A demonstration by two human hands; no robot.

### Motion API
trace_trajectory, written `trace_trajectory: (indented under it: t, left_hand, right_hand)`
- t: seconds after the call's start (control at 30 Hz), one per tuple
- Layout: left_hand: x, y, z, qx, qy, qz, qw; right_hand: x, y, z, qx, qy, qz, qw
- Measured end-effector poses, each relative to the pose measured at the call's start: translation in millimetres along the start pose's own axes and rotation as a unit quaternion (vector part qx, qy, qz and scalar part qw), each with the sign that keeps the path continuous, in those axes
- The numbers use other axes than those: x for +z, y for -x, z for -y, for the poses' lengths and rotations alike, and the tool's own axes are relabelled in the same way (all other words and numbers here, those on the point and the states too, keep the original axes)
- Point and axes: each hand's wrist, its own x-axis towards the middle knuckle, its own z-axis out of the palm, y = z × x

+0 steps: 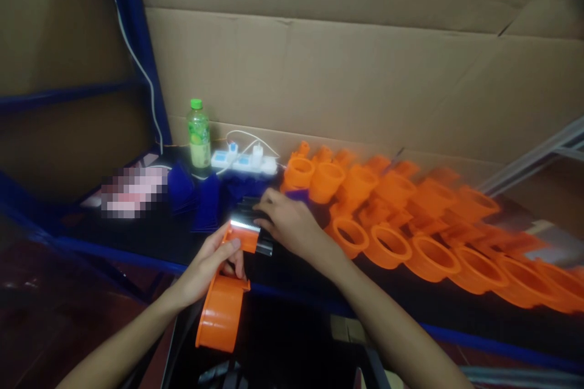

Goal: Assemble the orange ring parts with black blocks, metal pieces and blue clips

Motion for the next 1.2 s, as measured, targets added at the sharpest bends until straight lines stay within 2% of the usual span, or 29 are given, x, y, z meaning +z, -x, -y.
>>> trace_trajectory:
  t: [0.17, 0.23, 0.37, 0.43, 0.5, 0.6, 0.8, 1.0, 1.2]
  left_hand:
    - [1.3, -0.3, 0.7, -0.009, 0.022, -0.001, 1.0]
    - [2.5, -0.5, 1.8, -0.012, 0.045, -0.007, 0.999]
    - [3.1, -4.1, 6.2, -0.009, 0.087, -0.021, 0.996]
    - [1.9, -7.4, 8.7, -0.007, 0.099, -0.017, 0.995]
    - [0.2, -10.1, 10.7, -0.001, 0.105, -0.011, 0.994]
    - [-2.7, -11.3, 13.4, 0.019, 0.093, -0.005, 0.995]
    - [-7.6, -8.4, 19.4, 0.012, 0.08, 0.035, 0.996]
    - [-8.2, -8.3, 20.2, 0.01, 0.078, 0.041, 0.996]
    - [-9.2, -6.1, 22.3, -0.011, 0.077, 0.039, 0.996]
  right_hand:
    - [1.8, -1.8, -0.8, -0.002, -0.008, 0.005, 1.0]
    - [-0.7, -0.6, -3.3, 0.011, -0.023, -0.016, 1.0]
    - [-16.5, 9.0, -11.1, 0.018, -0.143, -0.096, 0.985]
    - [-27.0, 17.4, -10.7, -0.008, -0.211, -0.104, 0.972]
    - [-34.5, 26.3, -4.0, -0.025, -0.231, -0.087, 0.969]
    - [-35.0, 36.3, 15.0, -0.033, -0.171, -0.087, 0.981]
    - [-16.1, 39.3, 47.5, -0.077, -0.036, -0.154, 0.984]
    - [-13.5, 41.3, 53.0, -0.081, 0.027, -0.162, 0.983]
    - [-16.3, 41.2, 53.5, -0.089, 0.044, -0.161, 0.982]
